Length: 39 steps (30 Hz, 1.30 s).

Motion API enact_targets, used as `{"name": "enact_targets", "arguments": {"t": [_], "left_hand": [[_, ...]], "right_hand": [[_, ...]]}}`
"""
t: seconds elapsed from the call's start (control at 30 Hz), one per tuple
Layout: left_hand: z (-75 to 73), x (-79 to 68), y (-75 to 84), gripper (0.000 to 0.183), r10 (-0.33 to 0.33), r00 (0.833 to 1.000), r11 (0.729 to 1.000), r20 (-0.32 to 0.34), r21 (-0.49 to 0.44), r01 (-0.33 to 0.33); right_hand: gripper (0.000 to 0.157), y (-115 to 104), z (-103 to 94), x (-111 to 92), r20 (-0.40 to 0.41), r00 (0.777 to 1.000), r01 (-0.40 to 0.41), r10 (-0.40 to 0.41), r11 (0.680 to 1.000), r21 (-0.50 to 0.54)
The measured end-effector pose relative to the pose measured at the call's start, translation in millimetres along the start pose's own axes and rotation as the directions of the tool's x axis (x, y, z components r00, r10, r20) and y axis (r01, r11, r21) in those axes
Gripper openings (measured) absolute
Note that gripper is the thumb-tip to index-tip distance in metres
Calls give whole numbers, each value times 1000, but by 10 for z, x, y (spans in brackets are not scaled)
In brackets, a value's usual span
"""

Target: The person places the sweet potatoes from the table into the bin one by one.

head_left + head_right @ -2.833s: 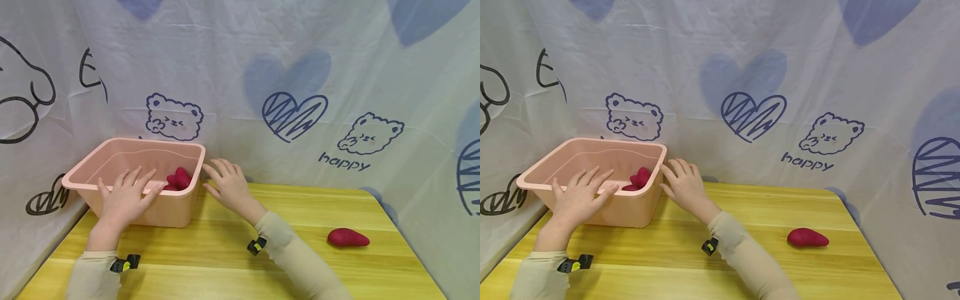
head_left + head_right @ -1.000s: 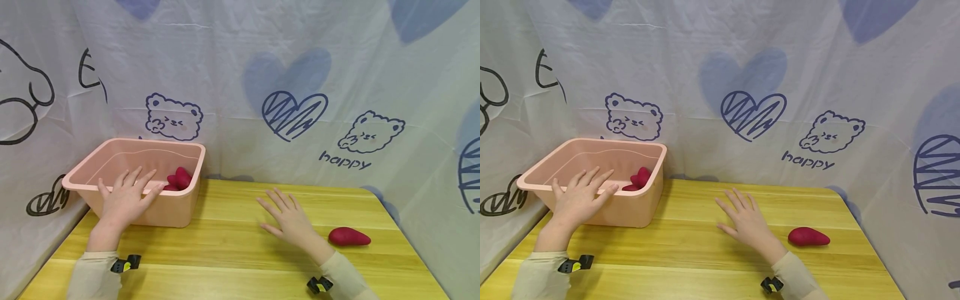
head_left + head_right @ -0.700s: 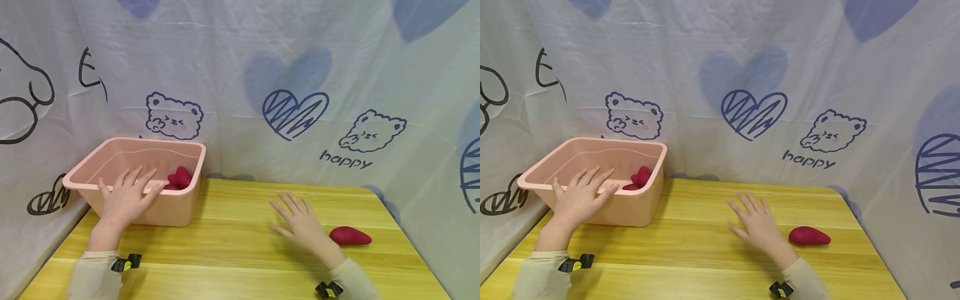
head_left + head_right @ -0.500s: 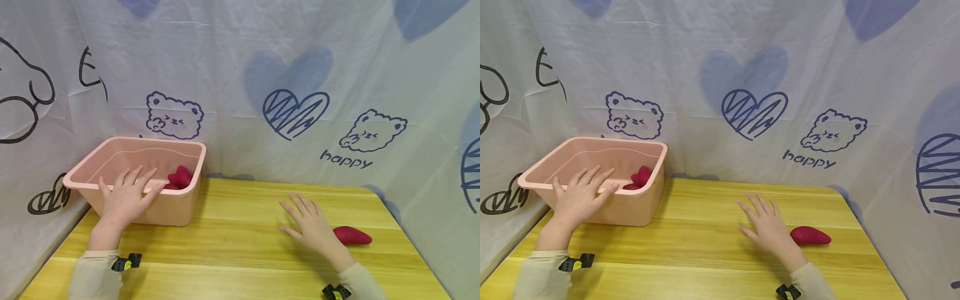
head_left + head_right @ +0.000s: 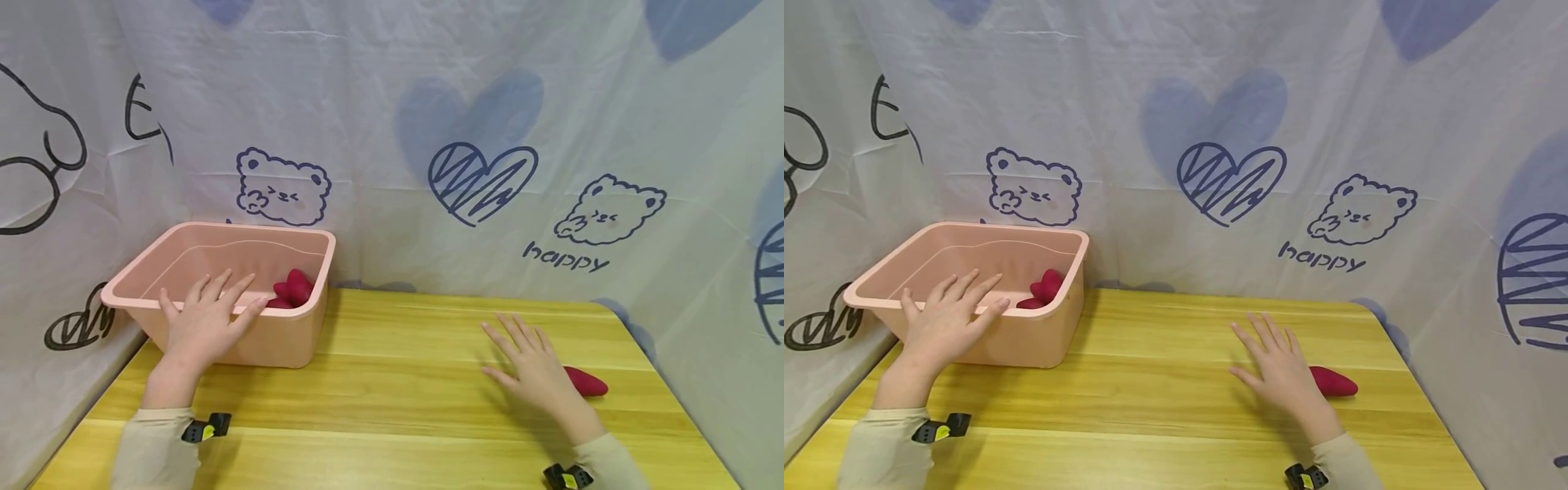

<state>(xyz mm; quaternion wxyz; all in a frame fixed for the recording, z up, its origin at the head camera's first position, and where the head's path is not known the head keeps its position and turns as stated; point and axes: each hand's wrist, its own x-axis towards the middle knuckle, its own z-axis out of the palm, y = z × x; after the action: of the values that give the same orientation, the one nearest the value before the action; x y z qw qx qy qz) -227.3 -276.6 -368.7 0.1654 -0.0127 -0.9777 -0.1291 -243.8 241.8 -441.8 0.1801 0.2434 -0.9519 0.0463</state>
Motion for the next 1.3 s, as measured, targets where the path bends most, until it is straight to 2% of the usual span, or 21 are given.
{"name": "enact_targets", "arguments": {"t": [0.53,0.83,1.07,1.3], "left_hand": [[4,6,-1,71,4,1000,1000,-1,-2,-4],[11,6,-7,71,2,1000,1000,-2,-1,-2],[10,-2,-6,71,2,1000,1000,3,-3,-2],[3,6,-6,71,2,1000,1000,3,-1,-2]], "right_hand": [[78,391,84,-134,116,985,-128,125,992,21],[74,573,78,-202,155,977,-152,145,988,31],[78,711,78,-274,192,966,-185,174,982,37],[82,778,20,-314,239,955,-209,176,971,120]]}}
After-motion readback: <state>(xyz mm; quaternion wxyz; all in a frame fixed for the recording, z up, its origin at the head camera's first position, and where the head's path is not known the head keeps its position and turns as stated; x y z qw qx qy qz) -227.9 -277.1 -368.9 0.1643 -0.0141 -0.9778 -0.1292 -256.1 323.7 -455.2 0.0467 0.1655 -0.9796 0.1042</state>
